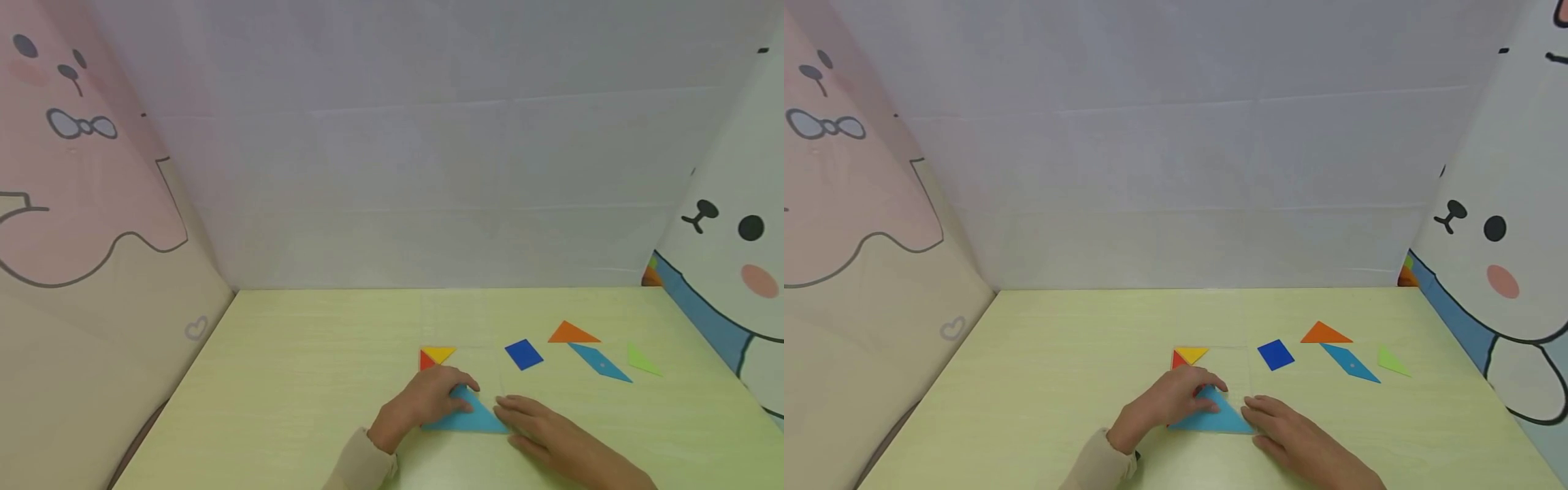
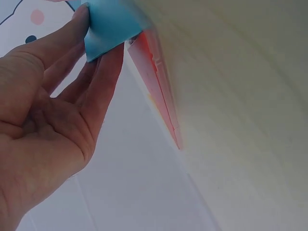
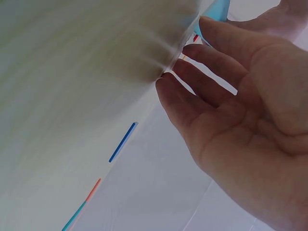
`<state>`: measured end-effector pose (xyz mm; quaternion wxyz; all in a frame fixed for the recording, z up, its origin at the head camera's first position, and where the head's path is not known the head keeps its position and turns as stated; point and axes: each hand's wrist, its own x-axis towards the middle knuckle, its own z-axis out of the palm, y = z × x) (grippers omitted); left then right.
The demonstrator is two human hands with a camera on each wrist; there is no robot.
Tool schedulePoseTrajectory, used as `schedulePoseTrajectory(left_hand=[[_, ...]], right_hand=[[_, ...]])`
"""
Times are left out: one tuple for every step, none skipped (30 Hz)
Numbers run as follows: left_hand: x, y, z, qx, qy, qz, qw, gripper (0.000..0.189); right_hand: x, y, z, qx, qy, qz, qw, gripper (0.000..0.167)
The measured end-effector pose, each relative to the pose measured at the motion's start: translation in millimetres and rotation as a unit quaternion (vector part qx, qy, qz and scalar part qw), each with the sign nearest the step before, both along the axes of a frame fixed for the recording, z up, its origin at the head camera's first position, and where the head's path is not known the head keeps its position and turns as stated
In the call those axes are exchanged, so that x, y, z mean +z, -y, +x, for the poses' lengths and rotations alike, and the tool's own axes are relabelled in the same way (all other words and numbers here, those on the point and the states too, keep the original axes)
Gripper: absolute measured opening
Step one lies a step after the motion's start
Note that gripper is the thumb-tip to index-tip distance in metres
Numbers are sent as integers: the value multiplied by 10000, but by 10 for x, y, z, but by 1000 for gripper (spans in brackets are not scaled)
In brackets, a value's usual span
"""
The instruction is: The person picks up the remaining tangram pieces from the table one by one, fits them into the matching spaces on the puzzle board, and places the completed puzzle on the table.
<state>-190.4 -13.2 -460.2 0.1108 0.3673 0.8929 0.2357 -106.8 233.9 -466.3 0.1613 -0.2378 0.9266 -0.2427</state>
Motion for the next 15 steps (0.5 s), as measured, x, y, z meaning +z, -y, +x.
schedulePoseTrajectory(left_hand=[[-5,0,9,21,-24,-28,10000,24],[-10,-1,16,41,-42,-36,10000,24],[-12,-2,22,55,-52,-35,10000,23],[-10,-1,31,66,-106,-51,9999,22],[-4,0,41,85,-127,-42,9999,20],[2,0,51,106,-146,-49,9998,19],[7,-2,61,119,-203,-86,9997,19],[13,-3,69,140,-255,-111,9995,19],[22,-5,78,164,-278,-128,9994,19],[28,-8,84,181,-305,-147,9993,19],[35,-11,91,203,-325,-160,9991,20],[41,-16,97,219,-376,-200,9989,20],[45,-19,102,228,-404,-224,9987,21],[49,-22,105,236,-406,-229,9986,22],[48,-23,108,225,-417,-238,9986,22]], right_hand=[[2,7,-4,-23,18,40,10000,59],[4,13,-7,-47,39,78,10000,58],[3,17,-11,-54,28,105,9999,58],[3,21,-13,-61,20,123,9999,58],[4,24,-14,-65,11,137,9999,57],[3,26,-17,-64,-4,160,9999,57],[2,28,-18,-55,-45,173,9998,56],[3,30,-18,-54,-53,178,9998,55],[3,31,-19,-52,-54,185,9998,55],[4,32,-18,-54,-45,189,9998,54],[2,32,-21,-52,-39,195,9998,54],[0,32,-23,-53,-24,199,9998,55],[0,33,-25,-55,-19,204,9998,55],[1,34,-24,-69,17,213,9997,55],[1,34,-22,-70,12,207,9998,56]])
